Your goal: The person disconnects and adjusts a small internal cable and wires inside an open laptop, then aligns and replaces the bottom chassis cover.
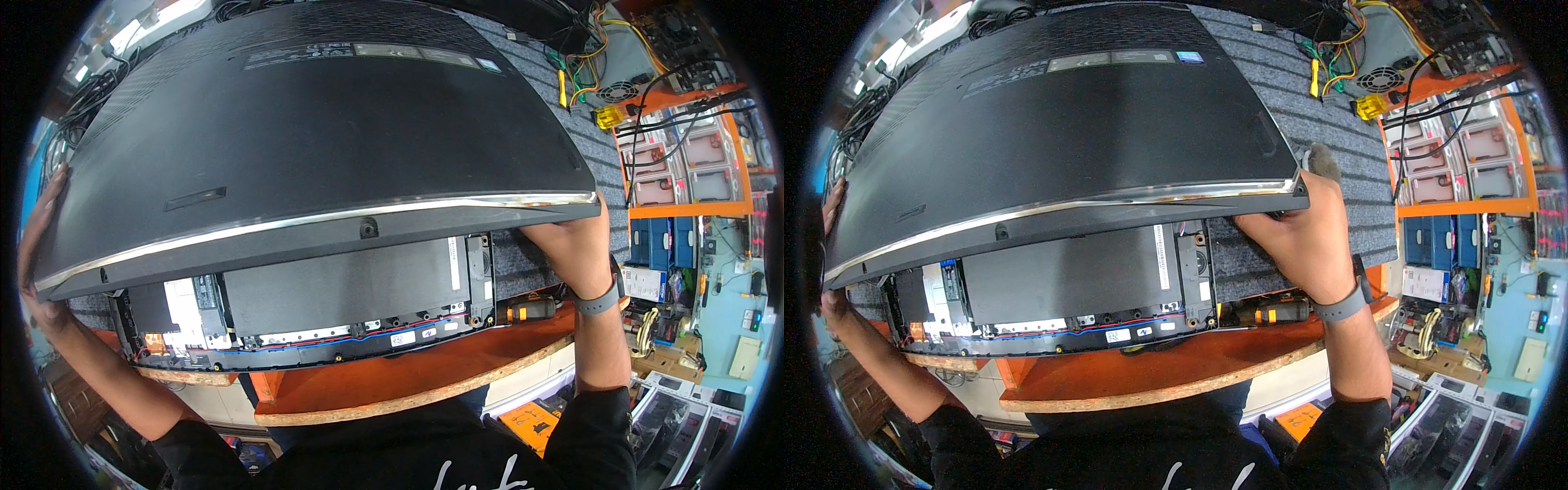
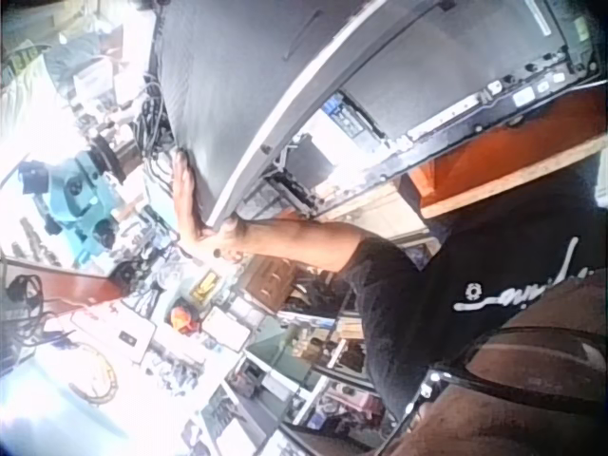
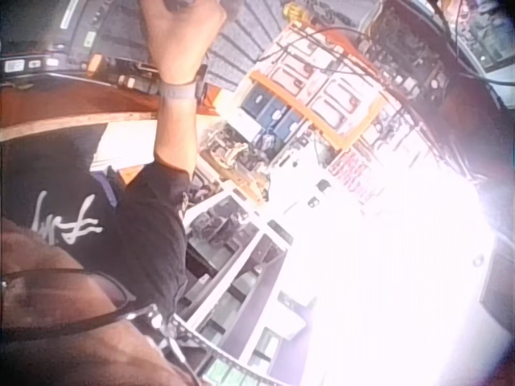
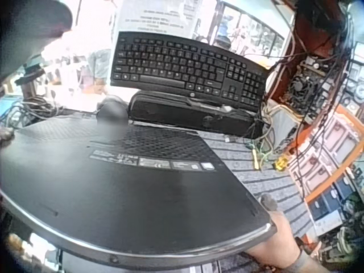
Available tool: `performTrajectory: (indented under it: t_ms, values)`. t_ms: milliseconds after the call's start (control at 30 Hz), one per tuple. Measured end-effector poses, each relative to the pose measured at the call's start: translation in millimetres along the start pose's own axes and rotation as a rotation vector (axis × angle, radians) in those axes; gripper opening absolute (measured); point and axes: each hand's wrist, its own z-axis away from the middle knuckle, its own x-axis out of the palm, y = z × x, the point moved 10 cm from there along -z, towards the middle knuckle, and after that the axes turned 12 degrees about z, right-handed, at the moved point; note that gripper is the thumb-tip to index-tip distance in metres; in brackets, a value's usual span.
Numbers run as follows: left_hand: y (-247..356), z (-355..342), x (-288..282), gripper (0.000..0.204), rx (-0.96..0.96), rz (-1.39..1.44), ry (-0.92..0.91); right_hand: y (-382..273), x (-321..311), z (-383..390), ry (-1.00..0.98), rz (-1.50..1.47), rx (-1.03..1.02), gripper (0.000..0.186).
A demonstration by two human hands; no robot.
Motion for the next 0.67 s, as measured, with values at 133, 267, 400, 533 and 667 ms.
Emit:
performTrajectory:
  t_ms: [133, 267, 400, 533, 667]
  values:
    - [1, 2, 2, 0.091, -0.001, -0.062, -0.028, -7, 0, -1, -0.009, 0.064, -0.079, 0.02]
    - [1, -1, 1, 0.092, 0.001, -0.072, -0.089, -10, 0, 0, 0.041, 0.037, -0.131, 0.019]
    - [5, -3, 2, 0.092, 0.002, -0.066, -0.033, -9, -2, -2, 0.008, 0.044, -0.087, 0.018]
    - [5, -2, 2, 0.091, -0.001, -0.032, -0.001, 2, -1, -2, -0.059, 0.017, 0.022, 0.018]
    - [0, 5, 1, 0.091, 0.011, -0.06, 0.024, -3, -3, -3, -0.042, 0.004, -0.002, 0.015]
